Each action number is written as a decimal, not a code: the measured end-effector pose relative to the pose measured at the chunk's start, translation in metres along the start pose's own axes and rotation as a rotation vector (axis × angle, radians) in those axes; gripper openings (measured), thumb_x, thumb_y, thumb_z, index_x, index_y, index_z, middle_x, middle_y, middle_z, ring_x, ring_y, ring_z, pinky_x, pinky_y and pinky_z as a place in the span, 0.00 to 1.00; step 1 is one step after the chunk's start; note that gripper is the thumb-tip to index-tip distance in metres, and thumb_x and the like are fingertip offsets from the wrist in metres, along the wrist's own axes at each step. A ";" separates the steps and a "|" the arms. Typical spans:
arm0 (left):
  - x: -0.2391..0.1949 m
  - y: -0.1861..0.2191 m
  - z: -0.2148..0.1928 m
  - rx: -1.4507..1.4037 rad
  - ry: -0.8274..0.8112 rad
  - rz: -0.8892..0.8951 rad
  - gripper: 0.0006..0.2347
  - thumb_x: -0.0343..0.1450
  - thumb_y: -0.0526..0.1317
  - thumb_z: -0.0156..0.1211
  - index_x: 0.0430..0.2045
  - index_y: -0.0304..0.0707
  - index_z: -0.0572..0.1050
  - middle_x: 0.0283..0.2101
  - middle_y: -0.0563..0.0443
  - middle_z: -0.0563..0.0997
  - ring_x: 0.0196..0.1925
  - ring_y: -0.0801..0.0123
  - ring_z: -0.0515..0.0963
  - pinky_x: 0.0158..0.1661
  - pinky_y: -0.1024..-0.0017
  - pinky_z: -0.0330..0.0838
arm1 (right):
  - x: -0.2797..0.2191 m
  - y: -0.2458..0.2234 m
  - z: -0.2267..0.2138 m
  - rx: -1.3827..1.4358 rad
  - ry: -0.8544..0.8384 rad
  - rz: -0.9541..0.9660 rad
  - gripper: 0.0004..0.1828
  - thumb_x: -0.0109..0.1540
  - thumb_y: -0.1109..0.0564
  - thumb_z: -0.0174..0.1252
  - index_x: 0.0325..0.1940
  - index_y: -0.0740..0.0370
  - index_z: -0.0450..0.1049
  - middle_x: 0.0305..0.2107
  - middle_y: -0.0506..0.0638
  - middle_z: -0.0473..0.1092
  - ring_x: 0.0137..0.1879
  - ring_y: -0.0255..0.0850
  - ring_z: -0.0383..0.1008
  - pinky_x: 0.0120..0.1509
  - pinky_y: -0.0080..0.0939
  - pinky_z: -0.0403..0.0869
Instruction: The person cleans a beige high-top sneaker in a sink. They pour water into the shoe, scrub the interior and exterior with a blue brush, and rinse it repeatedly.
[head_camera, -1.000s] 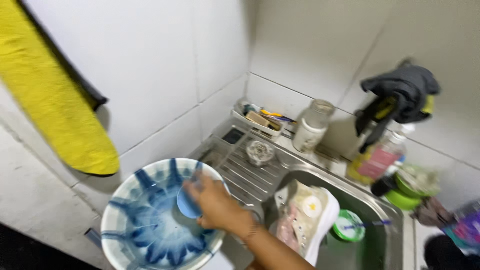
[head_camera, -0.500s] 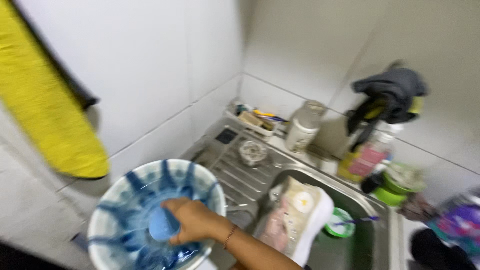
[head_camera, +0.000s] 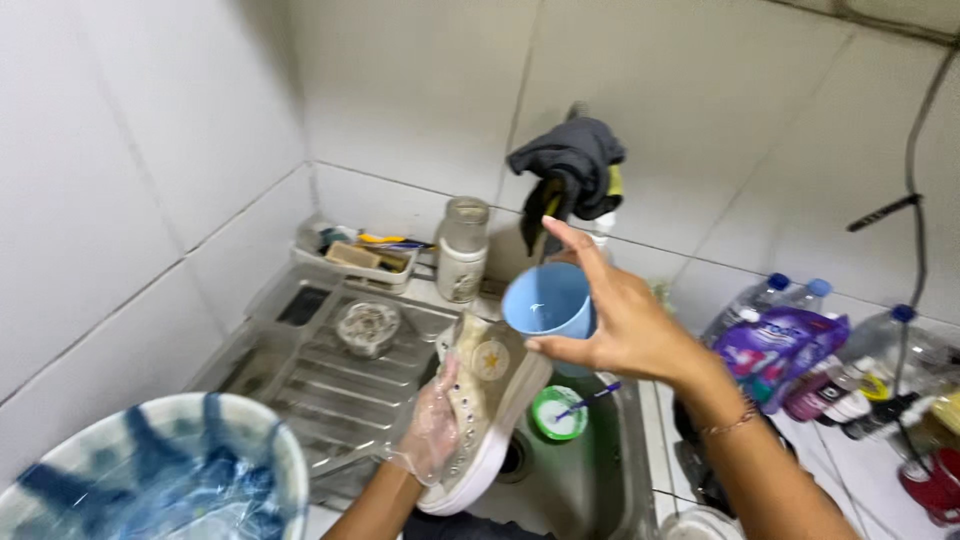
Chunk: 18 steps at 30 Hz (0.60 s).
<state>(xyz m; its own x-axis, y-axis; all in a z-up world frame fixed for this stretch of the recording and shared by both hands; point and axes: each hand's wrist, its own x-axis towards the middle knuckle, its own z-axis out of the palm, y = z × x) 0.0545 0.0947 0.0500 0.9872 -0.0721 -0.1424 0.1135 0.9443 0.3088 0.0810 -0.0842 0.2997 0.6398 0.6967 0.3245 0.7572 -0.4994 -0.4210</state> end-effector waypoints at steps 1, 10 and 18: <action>0.011 -0.002 -0.006 0.015 0.064 -0.020 0.26 0.73 0.52 0.48 0.57 0.25 0.71 0.51 0.33 0.79 0.49 0.50 0.79 0.50 0.59 0.74 | -0.001 0.010 -0.009 -0.099 -0.069 0.010 0.62 0.48 0.37 0.71 0.76 0.46 0.41 0.59 0.56 0.69 0.67 0.51 0.69 0.61 0.50 0.69; -0.004 -0.004 0.049 0.154 0.124 -0.186 0.31 0.69 0.55 0.46 0.63 0.30 0.68 0.59 0.33 0.75 0.57 0.48 0.75 0.59 0.54 0.68 | 0.006 0.039 -0.018 -0.466 -0.385 0.161 0.59 0.51 0.37 0.61 0.79 0.47 0.38 0.45 0.51 0.72 0.43 0.51 0.74 0.46 0.53 0.69; 0.014 -0.011 0.032 0.197 0.012 -0.129 0.31 0.69 0.55 0.46 0.64 0.33 0.66 0.60 0.35 0.75 0.57 0.50 0.76 0.55 0.56 0.70 | -0.002 0.061 -0.014 -0.404 -0.367 0.150 0.60 0.47 0.38 0.67 0.76 0.44 0.40 0.58 0.58 0.67 0.45 0.63 0.76 0.51 0.60 0.68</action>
<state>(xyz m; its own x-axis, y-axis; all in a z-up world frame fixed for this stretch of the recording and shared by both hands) 0.0703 0.0725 0.0749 0.9618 -0.1835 -0.2030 0.2596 0.8466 0.4646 0.1278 -0.1235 0.2855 0.7114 0.7001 -0.0603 0.6976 -0.7140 -0.0592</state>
